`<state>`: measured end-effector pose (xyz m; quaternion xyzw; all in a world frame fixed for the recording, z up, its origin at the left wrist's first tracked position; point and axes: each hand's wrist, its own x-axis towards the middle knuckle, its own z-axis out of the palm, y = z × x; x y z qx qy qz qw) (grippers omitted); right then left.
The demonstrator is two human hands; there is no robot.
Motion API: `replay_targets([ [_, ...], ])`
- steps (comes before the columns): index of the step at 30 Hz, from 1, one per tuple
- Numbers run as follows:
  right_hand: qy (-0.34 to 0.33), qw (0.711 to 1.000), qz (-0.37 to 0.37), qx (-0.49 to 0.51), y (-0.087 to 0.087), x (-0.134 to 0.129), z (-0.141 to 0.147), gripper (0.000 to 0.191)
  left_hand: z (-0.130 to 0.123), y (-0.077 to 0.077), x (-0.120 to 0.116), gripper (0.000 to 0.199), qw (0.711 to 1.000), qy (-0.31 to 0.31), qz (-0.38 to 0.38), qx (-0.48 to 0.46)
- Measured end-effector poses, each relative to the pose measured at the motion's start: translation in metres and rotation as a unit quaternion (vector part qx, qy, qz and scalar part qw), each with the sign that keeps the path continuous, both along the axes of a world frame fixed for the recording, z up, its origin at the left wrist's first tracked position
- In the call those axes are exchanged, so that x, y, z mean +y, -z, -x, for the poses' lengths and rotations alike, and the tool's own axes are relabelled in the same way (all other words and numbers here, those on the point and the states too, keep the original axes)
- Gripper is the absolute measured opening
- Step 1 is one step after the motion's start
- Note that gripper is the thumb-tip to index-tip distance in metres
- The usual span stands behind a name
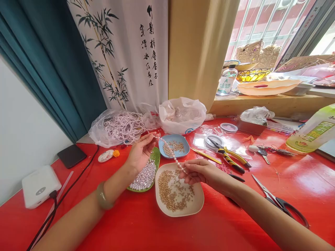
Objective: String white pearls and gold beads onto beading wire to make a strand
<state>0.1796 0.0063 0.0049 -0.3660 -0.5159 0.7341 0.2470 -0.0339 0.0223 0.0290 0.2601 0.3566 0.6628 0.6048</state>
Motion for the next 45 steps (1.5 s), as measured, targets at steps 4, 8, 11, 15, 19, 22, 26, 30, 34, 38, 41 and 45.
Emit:
replay_targets([
  [4, 0.018, 1.000, 0.003, 0.009, 0.001, 0.000, 0.001, 0.016, 0.000, -0.004, -0.002, 0.017, 1.000, 0.010, -0.002, -0.017],
  [8, 0.019, 0.999, -0.031, -0.021, 0.005, 0.001, 0.001, 0.014, -0.001, -0.011, -0.006, 0.016, 0.999, 0.019, -0.005, -0.031],
  [11, 0.023, 0.996, -0.067, -0.051, 0.007, 0.001, 0.002, 0.015, 0.000, -0.018, -0.010, 0.018, 0.999, 0.014, -0.017, -0.036],
  [15, 0.021, 0.995, -0.080, -0.053, 0.003, -0.002, 0.005, 0.015, 0.002, -0.022, -0.009, 0.019, 0.999, 0.002, -0.028, -0.035],
  [19, 0.008, 0.994, -0.095, -0.053, -0.002, -0.006, 0.006, 0.014, 0.005, -0.017, -0.004, 0.019, 0.999, -0.005, -0.012, -0.033],
  [22, 0.004, 0.991, -0.120, -0.056, -0.005, -0.009, 0.006, 0.017, 0.008, -0.010, 0.000, 0.017, 0.999, -0.009, -0.001, -0.034],
  [26, 0.039, 0.984, -0.157, -0.070, -0.006, -0.010, 0.005, 0.021, 0.012, -0.002, 0.006, 0.018, 0.999, -0.012, 0.004, -0.036],
  [30, 0.071, 0.977, -0.188, -0.077, -0.003, -0.009, 0.006, 0.023, 0.013, 0.002, 0.010, 0.019, 0.999, -0.012, 0.012, -0.032],
  [34, 0.075, 0.976, -0.184, -0.094, -0.002, -0.008, 0.006, 0.025, 0.012, 0.002, 0.010, 0.020, 0.999, -0.010, 0.015, -0.031],
  [38, 0.069, 0.972, -0.196, -0.106, -0.003, -0.009, 0.005, 0.026, 0.011, 0.000, 0.009, 0.020, 0.999, -0.013, 0.017, -0.037],
  [41, 0.056, 0.976, -0.191, -0.086, -0.002, -0.009, 0.005, 0.024, 0.010, 0.000, 0.009, 0.020, 0.999, -0.012, 0.020, -0.040],
  [45, 0.038, 0.976, -0.210, -0.052, 0.001, -0.007, 0.005, 0.026, 0.008, 0.001, 0.007, 0.019, 0.999, -0.002, 0.025, -0.038],
])
